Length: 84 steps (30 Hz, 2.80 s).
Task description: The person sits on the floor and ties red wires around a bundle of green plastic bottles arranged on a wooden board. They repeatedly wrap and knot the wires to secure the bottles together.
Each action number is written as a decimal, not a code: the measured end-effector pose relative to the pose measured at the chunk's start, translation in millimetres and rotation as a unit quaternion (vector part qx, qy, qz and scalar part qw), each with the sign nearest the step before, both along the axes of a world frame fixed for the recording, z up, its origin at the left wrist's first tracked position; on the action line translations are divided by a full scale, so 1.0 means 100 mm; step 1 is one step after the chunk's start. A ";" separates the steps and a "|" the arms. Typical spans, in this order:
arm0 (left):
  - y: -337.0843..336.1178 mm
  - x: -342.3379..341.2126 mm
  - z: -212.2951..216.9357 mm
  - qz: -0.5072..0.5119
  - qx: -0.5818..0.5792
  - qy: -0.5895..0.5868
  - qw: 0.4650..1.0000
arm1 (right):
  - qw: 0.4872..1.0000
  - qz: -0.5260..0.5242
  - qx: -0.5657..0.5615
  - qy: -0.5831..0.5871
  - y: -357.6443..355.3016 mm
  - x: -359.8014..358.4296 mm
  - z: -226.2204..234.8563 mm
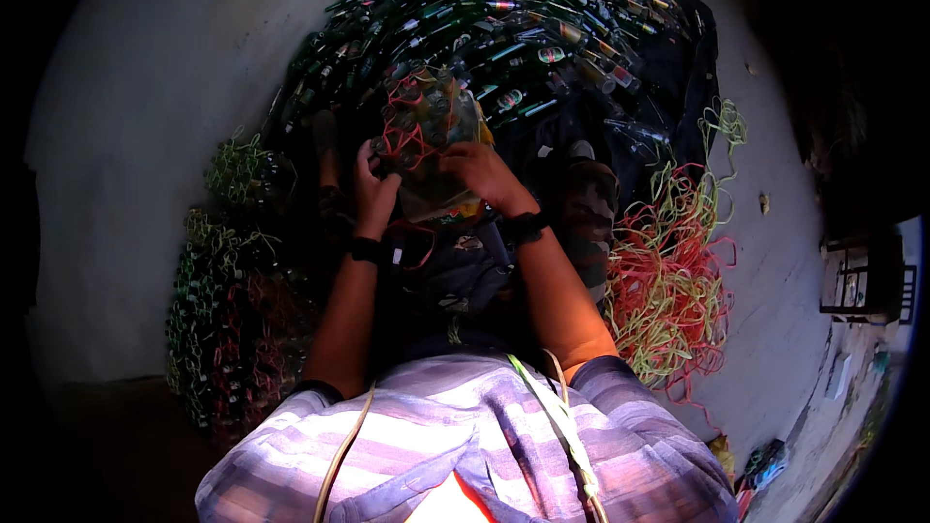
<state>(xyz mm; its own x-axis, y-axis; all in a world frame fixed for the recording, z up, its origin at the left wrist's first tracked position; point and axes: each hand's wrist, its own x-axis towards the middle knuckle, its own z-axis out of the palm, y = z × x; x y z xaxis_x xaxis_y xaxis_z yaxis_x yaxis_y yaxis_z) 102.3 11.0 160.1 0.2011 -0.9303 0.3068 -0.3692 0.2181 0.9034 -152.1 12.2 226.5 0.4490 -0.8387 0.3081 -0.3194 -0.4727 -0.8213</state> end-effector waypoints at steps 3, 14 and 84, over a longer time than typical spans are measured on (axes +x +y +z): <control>0.21 -0.13 -0.29 -0.002 -0.015 0.004 1.000 | 0.978 -0.034 0.199 -0.055 0.19 0.14 0.34; 0.04 -0.69 -0.49 0.049 0.020 0.254 0.966 | 0.943 -0.035 0.214 -0.252 0.10 0.41 -0.05; 0.09 -0.39 0.24 -0.017 -0.114 -0.100 0.988 | 0.938 -0.002 0.250 -0.239 -0.65 0.55 0.27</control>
<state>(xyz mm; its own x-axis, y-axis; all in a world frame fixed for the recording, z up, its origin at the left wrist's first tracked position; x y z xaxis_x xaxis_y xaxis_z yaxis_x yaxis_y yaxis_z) 63.4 20.3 183.9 0.0852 -0.8372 0.5402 -0.5246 0.4233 0.7387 -97.5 -52.6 253.3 0.3567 -0.9333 0.0404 0.1404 0.0108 -0.9900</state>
